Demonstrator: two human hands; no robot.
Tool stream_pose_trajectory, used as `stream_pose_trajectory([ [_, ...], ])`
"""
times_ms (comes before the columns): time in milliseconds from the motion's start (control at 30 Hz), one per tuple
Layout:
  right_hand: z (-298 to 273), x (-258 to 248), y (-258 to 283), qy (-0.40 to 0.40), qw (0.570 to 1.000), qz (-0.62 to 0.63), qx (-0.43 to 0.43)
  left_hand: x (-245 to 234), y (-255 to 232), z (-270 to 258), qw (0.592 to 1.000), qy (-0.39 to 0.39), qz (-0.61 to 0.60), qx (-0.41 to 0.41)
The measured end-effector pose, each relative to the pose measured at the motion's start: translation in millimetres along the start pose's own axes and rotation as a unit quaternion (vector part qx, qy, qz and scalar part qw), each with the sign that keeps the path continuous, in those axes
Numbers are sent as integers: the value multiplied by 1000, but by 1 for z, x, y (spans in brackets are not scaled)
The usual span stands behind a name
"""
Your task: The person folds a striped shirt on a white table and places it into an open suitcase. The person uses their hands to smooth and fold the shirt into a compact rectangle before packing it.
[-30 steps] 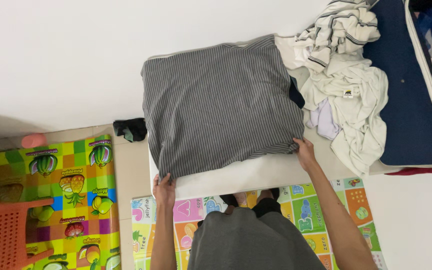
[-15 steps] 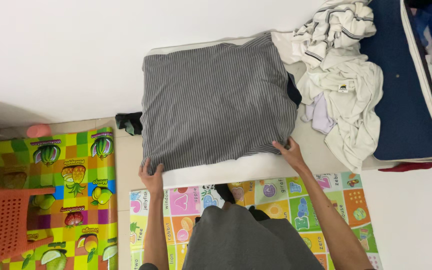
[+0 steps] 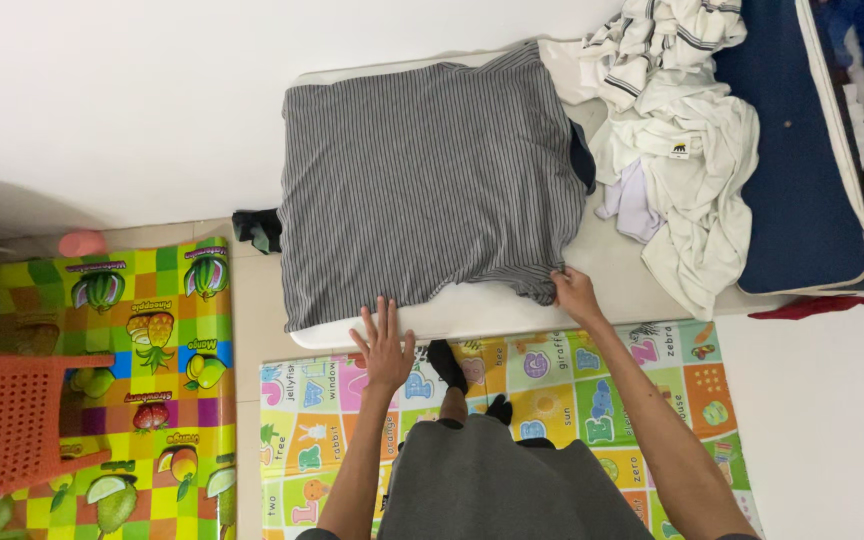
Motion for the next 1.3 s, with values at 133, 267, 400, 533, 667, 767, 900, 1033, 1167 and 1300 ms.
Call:
stream_pose_trajectory([
  [133,7,-2,-7,51,916,315,241,2,6,1,999,12,-40,-3],
  [267,2,-8,-9,43,949,281,137,9,9,4,999,29,-33,-3],
  [400,-17,-11,-6,22,965,224,132,10,9,1,999,27,-29,-8],
  [533,-38,-10,9,76,920,360,132,6,1,-1,999,26,-14,-38],
  [667,-55,-8,-3,139,931,316,114,6,-31,2,994,-59,-23,-94],
  [767,-51,-2,-21,113,914,352,170,20,-83,-6,980,-93,-135,-115],
  [900,-46,2,-38,169,847,461,201,49,-149,15,782,116,-561,-247],
  [1033,-46,3,-39,215,833,487,150,57,-181,44,521,164,-763,-347],
  [1167,-69,-8,-11,195,844,471,166,68,-170,63,521,103,-793,-299],
  [1300,-79,-21,-13,174,859,446,182,77,-143,58,729,26,-635,-256],
])
Point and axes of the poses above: each hand's wrist, its own z-axis towards the middle knuckle, its own x-axis out of the palm, y = z × x, the point moved 3 cm from there along z, towards the middle knuckle, and after that the axes turned 4 degrees about -y, right-handed, at the moved point
